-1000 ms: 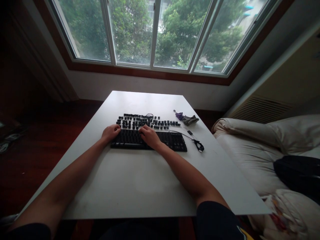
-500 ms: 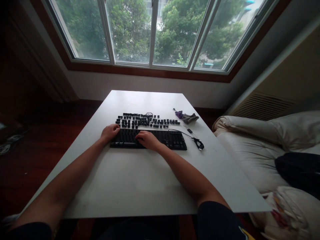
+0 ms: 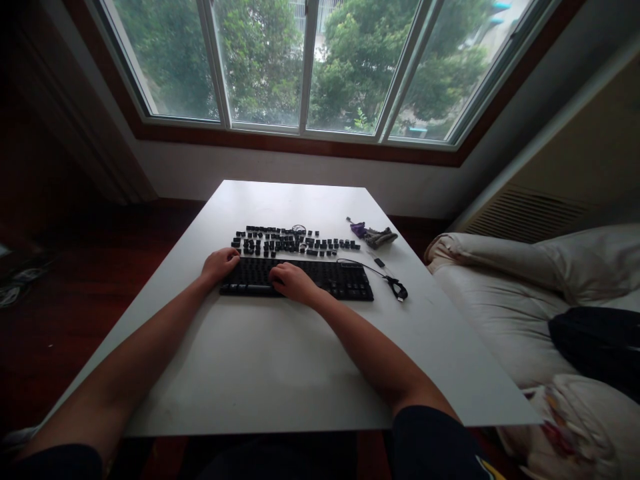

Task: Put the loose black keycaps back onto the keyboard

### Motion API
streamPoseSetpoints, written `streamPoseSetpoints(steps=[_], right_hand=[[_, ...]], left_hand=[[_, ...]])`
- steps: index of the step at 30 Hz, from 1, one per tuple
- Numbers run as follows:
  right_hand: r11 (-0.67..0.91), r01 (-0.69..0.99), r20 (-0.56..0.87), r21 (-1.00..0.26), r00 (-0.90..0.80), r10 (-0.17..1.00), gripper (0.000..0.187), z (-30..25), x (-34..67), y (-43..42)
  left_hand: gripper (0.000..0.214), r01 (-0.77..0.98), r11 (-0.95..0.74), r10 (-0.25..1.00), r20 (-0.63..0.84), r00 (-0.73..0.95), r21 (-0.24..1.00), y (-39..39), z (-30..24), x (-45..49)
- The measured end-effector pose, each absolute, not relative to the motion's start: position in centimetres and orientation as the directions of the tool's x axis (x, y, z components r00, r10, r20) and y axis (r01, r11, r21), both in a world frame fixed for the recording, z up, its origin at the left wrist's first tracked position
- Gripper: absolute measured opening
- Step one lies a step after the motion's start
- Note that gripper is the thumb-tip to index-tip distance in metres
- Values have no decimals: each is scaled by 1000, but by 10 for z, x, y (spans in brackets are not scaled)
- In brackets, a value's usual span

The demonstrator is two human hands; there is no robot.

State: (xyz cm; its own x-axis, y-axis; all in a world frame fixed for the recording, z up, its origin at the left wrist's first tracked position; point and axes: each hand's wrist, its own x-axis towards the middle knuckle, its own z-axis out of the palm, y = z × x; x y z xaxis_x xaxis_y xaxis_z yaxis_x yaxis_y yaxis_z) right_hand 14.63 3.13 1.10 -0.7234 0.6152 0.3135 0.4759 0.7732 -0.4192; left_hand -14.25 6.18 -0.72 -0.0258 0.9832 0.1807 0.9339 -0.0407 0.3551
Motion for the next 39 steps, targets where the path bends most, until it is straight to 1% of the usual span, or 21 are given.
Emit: streamPoseSetpoints(steps=[4,6,7,9,12,13,17,19,21,23,25,27,29,33,36,39], right_hand=[[769,469,324,-433,-715,619,10,12,148,30],[761,459,363,-458,-685,632,4,14,147,29],[746,456,384,-486,-655,651,5,15,146,29],[679,441,398,-587,-573,716,20,18,144,29],[564,374,363,-736,-484,796,41,23,143,28],[553,352,363,-755,-478,800,44,24,143,28],[609,295,411,-736,-521,748,44,29,146,20],[606,251,415,-755,-533,738,47,31,145,14],[536,152,401,-830,-507,763,52,33,142,10],[391,-18,352,-920,-478,805,61,36,138,7],[235,-186,297,-954,-478,826,68,37,134,6],[139,-259,256,-956,-498,829,71,35,132,8],[79,-233,195,-969,-530,826,71,29,131,11],[-8,-82,42,-997,-587,809,72,12,129,20],[-10,-77,38,-997,-586,809,70,9,129,24],[36,-135,101,-990,-519,849,63,18,131,25]], left_hand=[[26,933,-35,984,175,-31,359,62,-7,-143],[26,931,-41,984,178,-26,363,62,-7,-144],[26,930,-45,983,180,-23,365,62,-8,-144],[26,929,-53,983,184,-17,365,63,-9,-144],[26,933,-55,982,189,-14,357,64,-10,-144],[26,934,-52,982,189,-17,354,64,-10,-144],[27,935,-40,984,175,-24,353,63,-9,-143],[26,934,-39,984,175,-26,355,64,-9,-144],[26,933,-41,983,181,-27,359,65,-11,-145],[26,931,-51,982,190,-20,362,66,-12,-146],[26,929,-63,980,198,-11,365,66,-14,-146],[26,928,-64,980,197,-11,368,66,-14,-146],[26,927,-58,981,191,-15,369,65,-12,-145],[26,930,-54,982,187,-16,364,64,-10,-142],[26,933,-46,983,185,-22,358,63,-9,-141],[27,932,-55,982,188,-14,358,62,-9,-141]])
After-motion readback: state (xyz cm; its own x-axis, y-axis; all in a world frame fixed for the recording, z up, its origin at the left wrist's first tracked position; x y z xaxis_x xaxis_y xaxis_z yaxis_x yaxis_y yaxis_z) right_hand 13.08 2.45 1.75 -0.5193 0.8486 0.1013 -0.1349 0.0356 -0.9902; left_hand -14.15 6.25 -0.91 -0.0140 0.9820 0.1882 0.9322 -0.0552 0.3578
